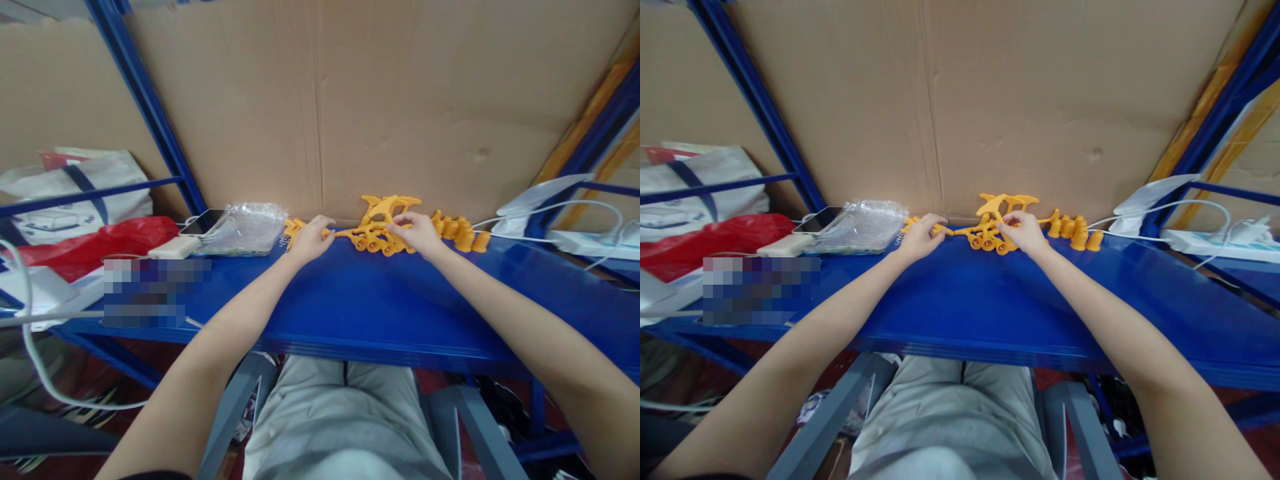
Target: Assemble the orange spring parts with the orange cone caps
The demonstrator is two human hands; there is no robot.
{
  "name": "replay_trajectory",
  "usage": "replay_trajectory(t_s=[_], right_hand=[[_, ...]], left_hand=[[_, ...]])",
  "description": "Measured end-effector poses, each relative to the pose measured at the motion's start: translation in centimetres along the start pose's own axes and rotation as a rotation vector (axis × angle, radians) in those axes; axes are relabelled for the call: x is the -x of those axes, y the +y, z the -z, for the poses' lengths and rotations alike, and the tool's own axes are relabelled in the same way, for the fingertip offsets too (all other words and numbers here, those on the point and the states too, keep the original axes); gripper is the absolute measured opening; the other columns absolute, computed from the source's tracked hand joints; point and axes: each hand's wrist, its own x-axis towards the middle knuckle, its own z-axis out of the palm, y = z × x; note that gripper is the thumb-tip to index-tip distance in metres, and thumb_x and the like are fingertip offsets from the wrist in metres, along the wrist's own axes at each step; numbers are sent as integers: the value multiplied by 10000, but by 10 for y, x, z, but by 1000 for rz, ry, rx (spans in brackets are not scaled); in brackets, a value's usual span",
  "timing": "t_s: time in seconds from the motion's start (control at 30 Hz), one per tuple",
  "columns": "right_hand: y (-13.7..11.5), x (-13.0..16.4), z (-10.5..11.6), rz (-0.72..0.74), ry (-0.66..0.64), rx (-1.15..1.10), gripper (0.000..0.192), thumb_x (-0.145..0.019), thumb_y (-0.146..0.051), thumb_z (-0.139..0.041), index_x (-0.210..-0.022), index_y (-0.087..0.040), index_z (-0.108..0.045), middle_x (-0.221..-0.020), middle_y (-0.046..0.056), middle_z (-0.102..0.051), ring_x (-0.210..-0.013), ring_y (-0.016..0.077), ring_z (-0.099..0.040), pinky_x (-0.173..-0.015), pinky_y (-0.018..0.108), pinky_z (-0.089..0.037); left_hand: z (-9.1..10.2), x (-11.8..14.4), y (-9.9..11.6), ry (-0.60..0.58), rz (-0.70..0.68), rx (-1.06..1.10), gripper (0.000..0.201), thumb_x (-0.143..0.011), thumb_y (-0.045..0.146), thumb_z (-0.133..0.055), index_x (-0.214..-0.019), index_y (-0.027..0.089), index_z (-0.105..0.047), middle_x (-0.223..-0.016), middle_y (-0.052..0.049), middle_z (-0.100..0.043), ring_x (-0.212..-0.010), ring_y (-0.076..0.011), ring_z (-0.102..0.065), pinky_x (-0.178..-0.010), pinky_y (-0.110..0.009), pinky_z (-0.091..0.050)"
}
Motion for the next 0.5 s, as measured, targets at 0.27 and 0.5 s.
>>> replay_trajectory(t_s=[0.27, 0.5], right_hand=[[-10, -38, -26, -107, -94, -137, 296, -681, -439, -822, -756, -193, -675, -774, 28, -669, -799, 219, -646, -826, 426, -576], [-5, -93, -71, -93, -15, -32, 211, -686, -336, -837, -735, -204, -679, -782, 43, -714, -844, 246, -705, -849, 405, -591]], left_hand=[[-3, -1, 0, -57, 44, -10, 110, -889, 167, -615, -880, 189, -723, -971, -62, -751, -820, -186, -689, -814, -304, -540], [-6, 1, 2, -133, 95, -51, 143, -889, 223, -627, -803, 201, -739, -756, -41, -742, -705, -208, -685, -683, -292, -492]])
